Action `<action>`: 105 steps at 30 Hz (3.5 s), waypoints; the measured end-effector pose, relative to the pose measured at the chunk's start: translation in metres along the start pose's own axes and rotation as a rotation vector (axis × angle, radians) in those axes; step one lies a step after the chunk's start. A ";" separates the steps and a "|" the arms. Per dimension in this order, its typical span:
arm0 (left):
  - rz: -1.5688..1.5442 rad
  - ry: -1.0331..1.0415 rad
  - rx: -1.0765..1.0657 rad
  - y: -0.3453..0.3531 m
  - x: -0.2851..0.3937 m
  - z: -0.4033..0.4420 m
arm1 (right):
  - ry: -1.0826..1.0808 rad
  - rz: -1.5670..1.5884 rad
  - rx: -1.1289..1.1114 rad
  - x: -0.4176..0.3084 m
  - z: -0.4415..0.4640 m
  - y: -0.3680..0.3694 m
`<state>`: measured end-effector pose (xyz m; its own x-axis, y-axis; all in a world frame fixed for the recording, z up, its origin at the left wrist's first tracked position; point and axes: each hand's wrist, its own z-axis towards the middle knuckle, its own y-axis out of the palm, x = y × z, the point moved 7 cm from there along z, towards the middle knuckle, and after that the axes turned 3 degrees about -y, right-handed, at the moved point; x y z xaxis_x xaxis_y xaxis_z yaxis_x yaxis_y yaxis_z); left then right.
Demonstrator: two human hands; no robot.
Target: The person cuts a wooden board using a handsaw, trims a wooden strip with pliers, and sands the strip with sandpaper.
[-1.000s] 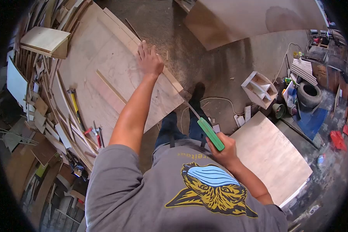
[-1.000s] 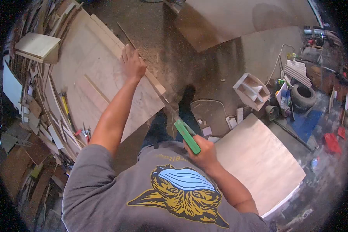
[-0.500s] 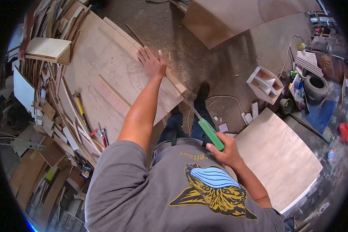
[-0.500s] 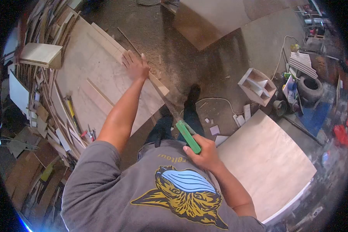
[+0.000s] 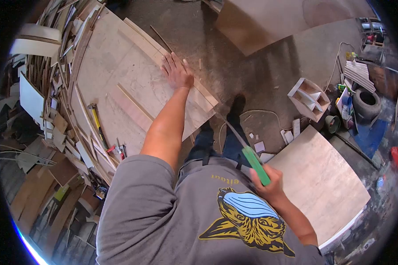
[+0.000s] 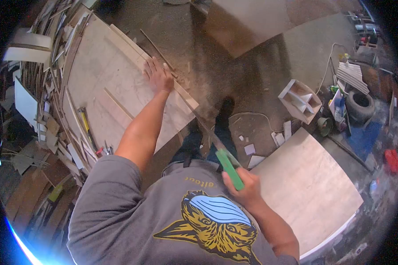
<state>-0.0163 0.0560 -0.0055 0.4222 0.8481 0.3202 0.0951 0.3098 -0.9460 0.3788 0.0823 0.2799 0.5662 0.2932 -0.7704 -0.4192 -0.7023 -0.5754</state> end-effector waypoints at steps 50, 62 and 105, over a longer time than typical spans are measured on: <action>0.013 0.021 -0.019 0.021 -0.017 -0.005 | -0.009 0.098 -0.124 0.013 0.074 0.049; -0.022 0.034 -0.008 0.021 -0.017 0.000 | 0.036 0.082 -0.198 0.038 0.096 0.072; -0.018 0.000 0.004 0.009 -0.024 0.037 | -0.004 0.029 -0.197 0.003 0.070 0.033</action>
<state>-0.0588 0.0540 -0.0197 0.4208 0.8423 0.3367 0.0987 0.3264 -0.9401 0.3170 0.1056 0.2396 0.5527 0.2734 -0.7872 -0.2877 -0.8240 -0.4882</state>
